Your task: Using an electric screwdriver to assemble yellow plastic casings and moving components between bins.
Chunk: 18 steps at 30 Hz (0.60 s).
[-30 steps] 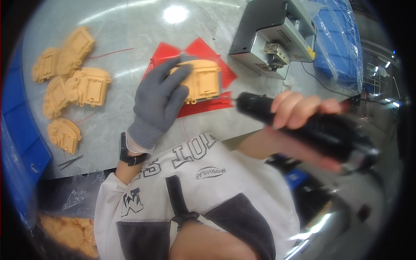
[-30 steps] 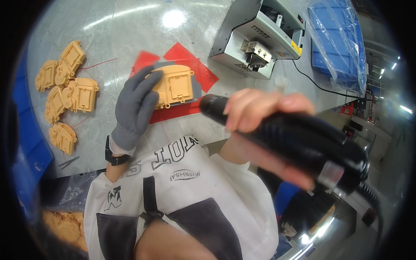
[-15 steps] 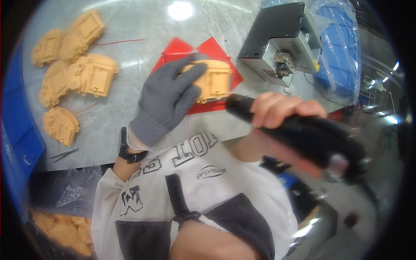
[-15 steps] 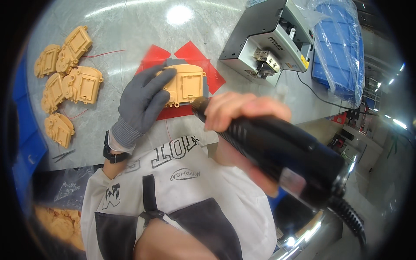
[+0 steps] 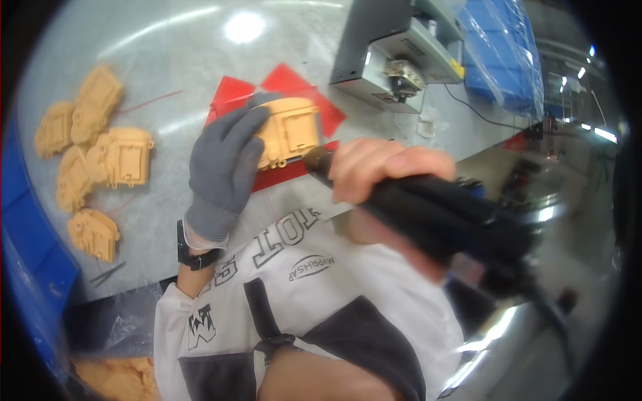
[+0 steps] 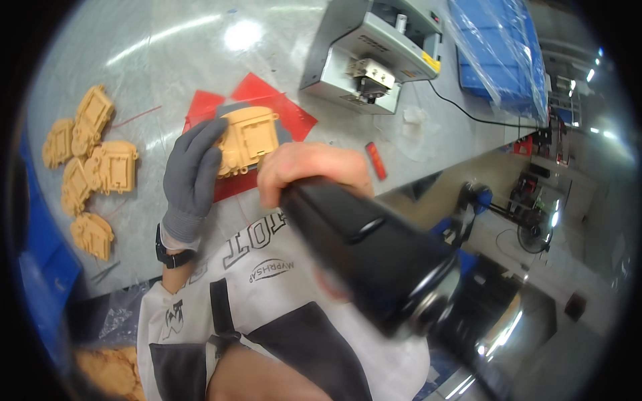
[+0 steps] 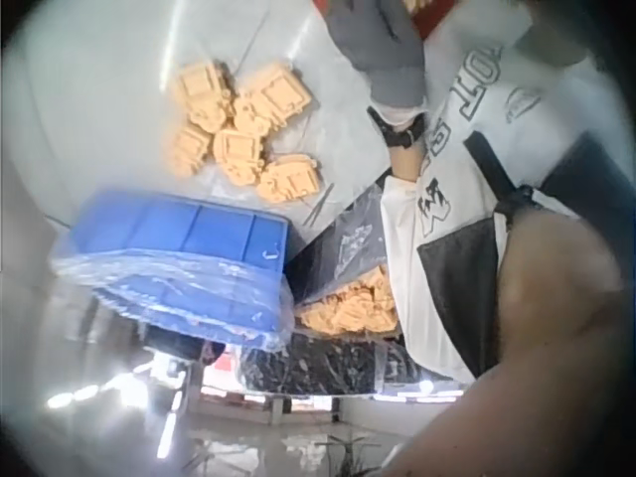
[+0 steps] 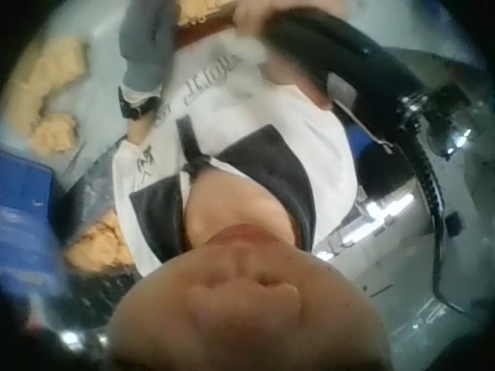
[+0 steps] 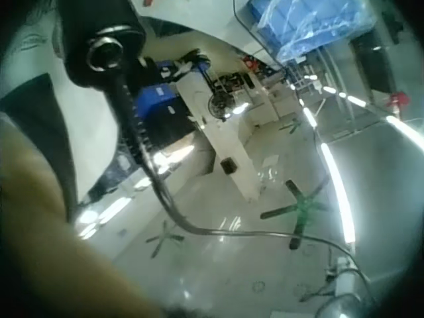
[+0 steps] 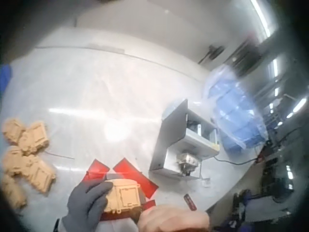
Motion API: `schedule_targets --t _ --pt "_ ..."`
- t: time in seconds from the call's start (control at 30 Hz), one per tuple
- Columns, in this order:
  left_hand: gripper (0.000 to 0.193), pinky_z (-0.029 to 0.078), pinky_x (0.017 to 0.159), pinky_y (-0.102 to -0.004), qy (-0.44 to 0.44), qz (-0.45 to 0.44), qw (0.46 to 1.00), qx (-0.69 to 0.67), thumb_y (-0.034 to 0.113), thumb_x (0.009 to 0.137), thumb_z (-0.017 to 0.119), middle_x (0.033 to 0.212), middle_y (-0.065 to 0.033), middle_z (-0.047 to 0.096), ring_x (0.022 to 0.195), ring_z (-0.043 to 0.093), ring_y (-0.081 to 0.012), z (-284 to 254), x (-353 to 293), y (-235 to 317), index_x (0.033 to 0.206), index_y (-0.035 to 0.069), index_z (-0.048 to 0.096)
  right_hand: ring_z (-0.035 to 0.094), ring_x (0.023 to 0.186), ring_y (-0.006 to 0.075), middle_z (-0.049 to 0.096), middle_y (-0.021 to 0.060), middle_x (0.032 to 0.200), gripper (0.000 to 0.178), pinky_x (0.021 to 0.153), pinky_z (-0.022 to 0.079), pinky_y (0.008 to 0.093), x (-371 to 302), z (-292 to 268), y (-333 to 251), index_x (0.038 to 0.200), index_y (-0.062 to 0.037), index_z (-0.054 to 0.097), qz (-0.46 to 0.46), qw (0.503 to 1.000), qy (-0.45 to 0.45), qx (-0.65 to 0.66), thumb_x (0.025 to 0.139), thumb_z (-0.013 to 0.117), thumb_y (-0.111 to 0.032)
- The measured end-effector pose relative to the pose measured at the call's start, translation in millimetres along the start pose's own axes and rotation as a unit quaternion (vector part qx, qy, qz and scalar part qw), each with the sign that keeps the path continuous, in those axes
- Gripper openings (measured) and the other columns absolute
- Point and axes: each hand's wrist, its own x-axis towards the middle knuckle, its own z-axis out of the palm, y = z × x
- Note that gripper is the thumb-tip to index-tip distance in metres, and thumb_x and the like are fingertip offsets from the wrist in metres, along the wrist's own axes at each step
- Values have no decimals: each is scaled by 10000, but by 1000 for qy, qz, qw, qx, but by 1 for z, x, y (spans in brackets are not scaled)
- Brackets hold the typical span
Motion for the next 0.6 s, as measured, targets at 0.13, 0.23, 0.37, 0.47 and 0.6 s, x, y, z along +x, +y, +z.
schedule_targets --t 0.13,0.23,0.37,0.47,0.6 --pt "301 443 796 -334 11 18 1000 -16 114 833 493 1038 -159 588 916 566 -285 10 -1 -2 1109 18 566 590 570 255 583 134 708 896 569 482 374 0 -64 -25 1093 21 435 -49 993 79 74 647 551 -747" --pt "308 441 797 -325 32 -4 999 -24 122 837 490 1026 -154 593 909 570 -273 12 -7 -4 1118 16 558 505 433 185 520 68 580 975 441 446 316 29 -85 -27 1042 -4 465 -136 956 251 -65 601 380 -869" --pt "310 441 799 -325 25 5 999 -20 123 838 492 1022 -152 593 904 572 -271 11 -7 -5 1124 21 555 474 414 182 495 77 569 953 408 418 280 49 -104 10 990 7 429 -55 921 339 -184 589 403 -858" --pt "304 440 801 -322 19 0 1000 -13 122 839 495 1019 -153 593 908 572 -271 9 -6 -8 1119 22 558 467 417 176 495 79 574 926 404 407 277 43 -106 15 961 -7 423 -24 928 325 -182 587 417 -854" --pt "307 441 788 -329 30 -20 999 -40 138 843 504 988 -146 601 887 576 -271 7 -7 -14 1123 25 559 472 427 182 523 79 598 934 428 408 298 14 -79 2 1066 -46 472 -26 967 241 75 583 461 -846"
